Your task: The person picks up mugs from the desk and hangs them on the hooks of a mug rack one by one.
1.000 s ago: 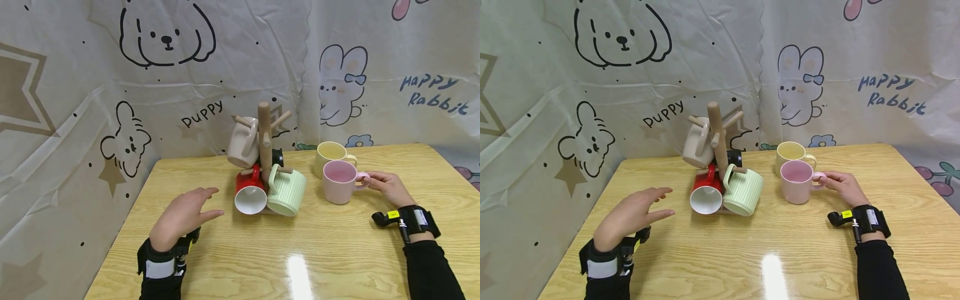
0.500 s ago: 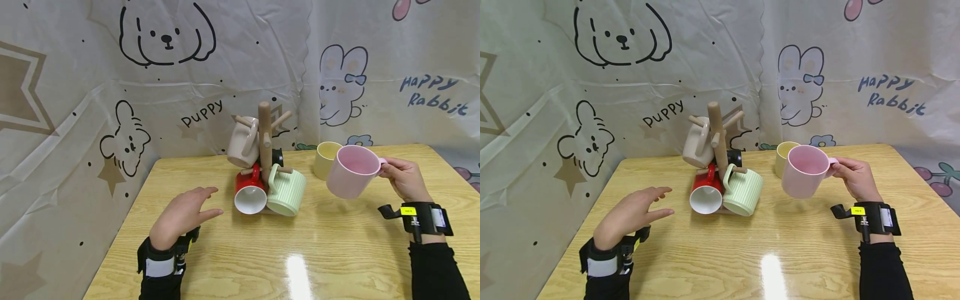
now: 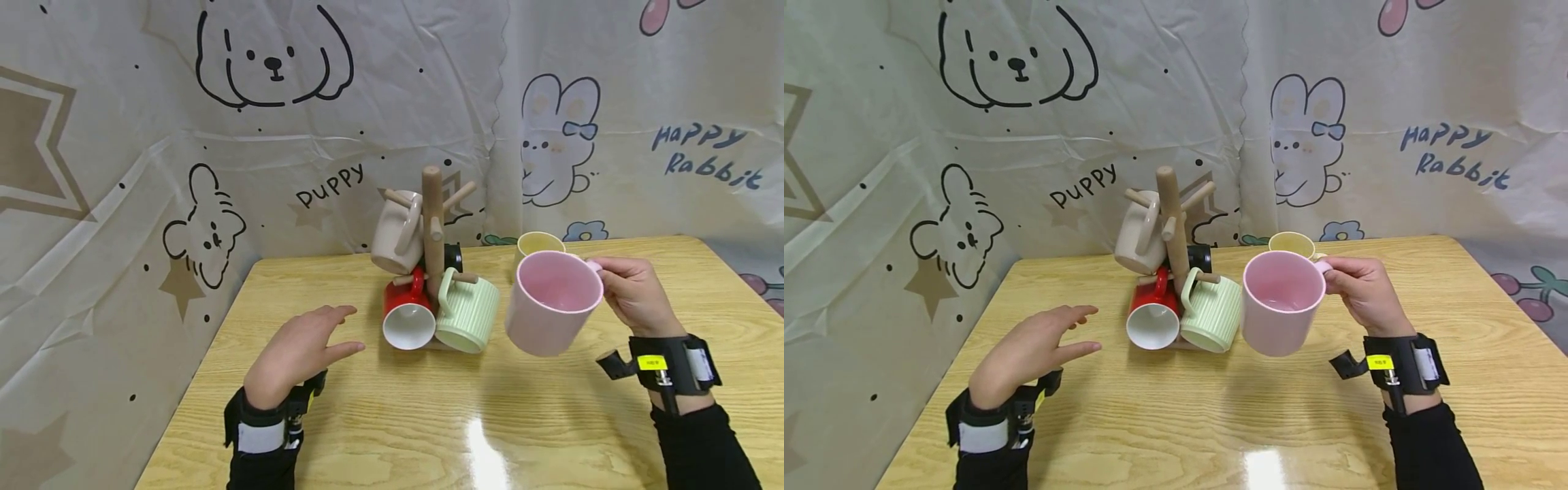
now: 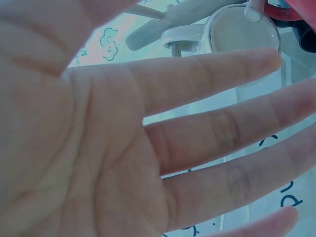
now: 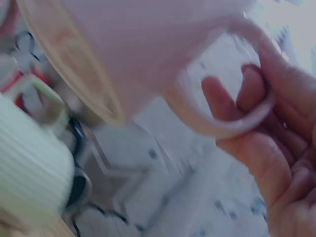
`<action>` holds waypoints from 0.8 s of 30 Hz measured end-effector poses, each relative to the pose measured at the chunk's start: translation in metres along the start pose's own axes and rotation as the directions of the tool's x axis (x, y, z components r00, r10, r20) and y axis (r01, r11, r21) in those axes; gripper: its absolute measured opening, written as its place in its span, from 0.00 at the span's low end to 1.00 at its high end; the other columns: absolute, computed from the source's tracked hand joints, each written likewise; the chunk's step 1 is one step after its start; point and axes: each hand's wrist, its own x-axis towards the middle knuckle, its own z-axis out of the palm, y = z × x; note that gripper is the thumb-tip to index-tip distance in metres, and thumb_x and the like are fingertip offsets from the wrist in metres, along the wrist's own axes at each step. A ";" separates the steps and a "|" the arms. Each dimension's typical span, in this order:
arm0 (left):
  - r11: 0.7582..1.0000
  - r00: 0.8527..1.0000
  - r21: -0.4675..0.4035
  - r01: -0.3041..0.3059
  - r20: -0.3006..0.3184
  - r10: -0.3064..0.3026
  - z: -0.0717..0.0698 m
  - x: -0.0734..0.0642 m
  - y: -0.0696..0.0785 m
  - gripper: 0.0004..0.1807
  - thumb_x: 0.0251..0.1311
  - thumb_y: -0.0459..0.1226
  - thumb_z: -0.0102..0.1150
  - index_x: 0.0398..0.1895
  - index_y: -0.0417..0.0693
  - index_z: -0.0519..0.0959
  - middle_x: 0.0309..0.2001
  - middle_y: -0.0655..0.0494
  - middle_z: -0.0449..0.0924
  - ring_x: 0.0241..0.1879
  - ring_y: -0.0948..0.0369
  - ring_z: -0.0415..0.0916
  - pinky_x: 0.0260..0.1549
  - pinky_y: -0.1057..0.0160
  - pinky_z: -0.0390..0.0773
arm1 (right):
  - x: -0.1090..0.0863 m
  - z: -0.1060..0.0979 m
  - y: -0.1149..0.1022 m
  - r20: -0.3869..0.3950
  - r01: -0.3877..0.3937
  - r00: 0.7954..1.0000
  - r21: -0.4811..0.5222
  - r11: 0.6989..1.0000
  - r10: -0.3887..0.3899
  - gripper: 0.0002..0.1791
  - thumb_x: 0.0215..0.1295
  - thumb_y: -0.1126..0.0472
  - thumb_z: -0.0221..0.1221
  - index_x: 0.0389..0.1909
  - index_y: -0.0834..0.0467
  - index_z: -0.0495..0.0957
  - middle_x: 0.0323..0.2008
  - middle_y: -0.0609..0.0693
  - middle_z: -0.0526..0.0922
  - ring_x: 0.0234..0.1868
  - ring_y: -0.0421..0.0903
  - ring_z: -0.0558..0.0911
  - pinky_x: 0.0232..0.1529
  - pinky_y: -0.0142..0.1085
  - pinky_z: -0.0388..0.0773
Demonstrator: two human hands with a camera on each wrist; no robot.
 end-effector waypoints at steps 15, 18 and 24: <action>1.000 0.999 0.013 -0.025 -0.026 0.026 -0.001 -0.003 -0.001 0.29 0.56 0.49 0.59 0.58 0.43 0.71 0.50 0.47 0.78 0.48 0.53 0.77 0.49 0.52 0.74 | -0.002 0.100 0.019 -0.018 0.005 1.000 -0.026 1.000 -0.005 0.15 0.63 0.73 0.51 0.39 0.55 0.83 0.35 0.46 0.85 0.32 0.36 0.83 0.35 0.27 0.80; 0.999 0.999 0.017 -0.036 -0.032 0.037 0.000 -0.003 -0.002 0.29 0.56 0.50 0.59 0.57 0.43 0.71 0.49 0.47 0.79 0.48 0.53 0.77 0.48 0.53 0.75 | 0.001 0.112 0.021 -0.025 0.026 0.999 -0.027 0.999 -0.026 0.14 0.62 0.72 0.52 0.40 0.55 0.83 0.35 0.46 0.85 0.34 0.36 0.83 0.36 0.27 0.80; 0.999 0.998 0.007 -0.054 -0.038 0.054 0.000 -0.003 -0.002 0.29 0.56 0.49 0.59 0.57 0.43 0.71 0.49 0.47 0.79 0.48 0.53 0.77 0.48 0.53 0.75 | 0.000 0.123 0.023 -0.046 0.009 0.999 -0.077 0.997 -0.013 0.15 0.62 0.71 0.53 0.39 0.51 0.83 0.35 0.44 0.85 0.33 0.35 0.83 0.34 0.27 0.80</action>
